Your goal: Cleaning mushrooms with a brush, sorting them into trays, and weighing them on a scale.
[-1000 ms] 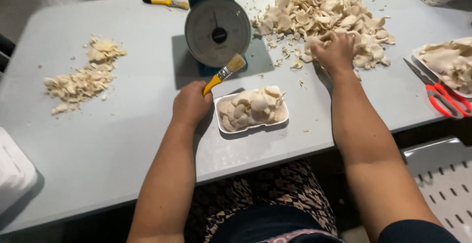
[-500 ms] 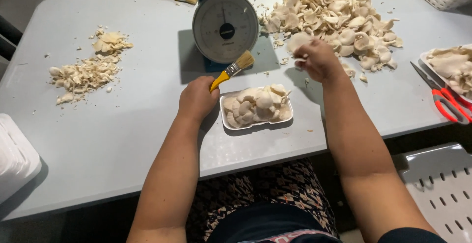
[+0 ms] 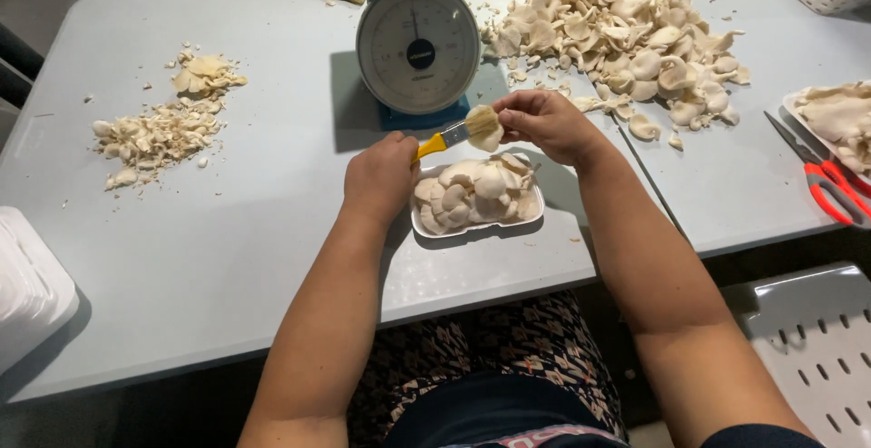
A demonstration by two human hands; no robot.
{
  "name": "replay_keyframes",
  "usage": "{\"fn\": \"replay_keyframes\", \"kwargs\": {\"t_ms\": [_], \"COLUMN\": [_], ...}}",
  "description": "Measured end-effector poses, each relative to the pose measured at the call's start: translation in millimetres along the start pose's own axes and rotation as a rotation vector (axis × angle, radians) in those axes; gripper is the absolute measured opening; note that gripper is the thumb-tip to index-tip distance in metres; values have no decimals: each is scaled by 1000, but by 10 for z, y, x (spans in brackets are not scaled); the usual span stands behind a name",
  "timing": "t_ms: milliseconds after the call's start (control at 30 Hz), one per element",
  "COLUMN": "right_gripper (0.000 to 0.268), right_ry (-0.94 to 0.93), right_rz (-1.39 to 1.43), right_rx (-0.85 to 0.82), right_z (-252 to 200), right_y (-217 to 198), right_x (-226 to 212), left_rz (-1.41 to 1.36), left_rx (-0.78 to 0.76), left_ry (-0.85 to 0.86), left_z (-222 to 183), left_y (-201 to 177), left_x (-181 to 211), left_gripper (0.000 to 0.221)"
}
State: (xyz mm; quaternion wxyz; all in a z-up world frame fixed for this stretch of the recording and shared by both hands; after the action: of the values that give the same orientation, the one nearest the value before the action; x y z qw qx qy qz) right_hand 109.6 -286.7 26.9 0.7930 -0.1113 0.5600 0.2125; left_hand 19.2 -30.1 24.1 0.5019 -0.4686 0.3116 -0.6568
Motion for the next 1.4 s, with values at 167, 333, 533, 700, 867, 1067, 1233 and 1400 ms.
{"fn": "replay_keyframes", "kwargs": {"t_ms": [167, 333, 533, 700, 867, 1067, 1233, 1400], "right_gripper": [20, 27, 26, 27, 26, 23, 19, 15], "right_ry": [-26, -82, -126, -166, -192, -257, -307, -309], "right_rz": [120, 97, -59, 122, 99, 65, 90, -306], "right_rx": [27, 86, 67, 159, 210, 252, 337, 227], "right_z": [-8, 47, 58, 51, 60, 60, -81, -411], "right_y": [-35, -254, -73, -35, -179, -51, -68, 209], "right_x": [-9, 75, 46, 15, 53, 58, -179, -388], "left_rz": [87, 26, -20, 49, -33, 14, 93, 54], "left_rx": [93, 94, 124, 170, 135, 118, 129, 14], "left_ry": [-2, -97, 34, -48, -74, -12, -11, -148], "left_z": [-5, 7, -28, 3, -20, 1, 24, 51], "left_y": [10, -7, -42, 92, -65, 33, 90, -47], "left_x": [-84, -207, -21, -157, -99, -28, -243, -336], "left_gripper": [3, 8, 5, 8, 6, 6, 7, 6]}}
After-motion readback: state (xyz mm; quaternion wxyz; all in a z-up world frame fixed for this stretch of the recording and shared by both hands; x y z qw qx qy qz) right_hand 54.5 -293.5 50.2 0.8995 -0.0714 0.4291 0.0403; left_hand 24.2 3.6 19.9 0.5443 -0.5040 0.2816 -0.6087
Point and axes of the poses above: each hand's wrist, its own z-axis towards the middle knuckle, its own y-axis out of the palm, x = y × z, the point moved 3 cm from there along z, towards the middle knuckle, and after that the axes turned 14 degrees about -y, right-handed, at the moved point
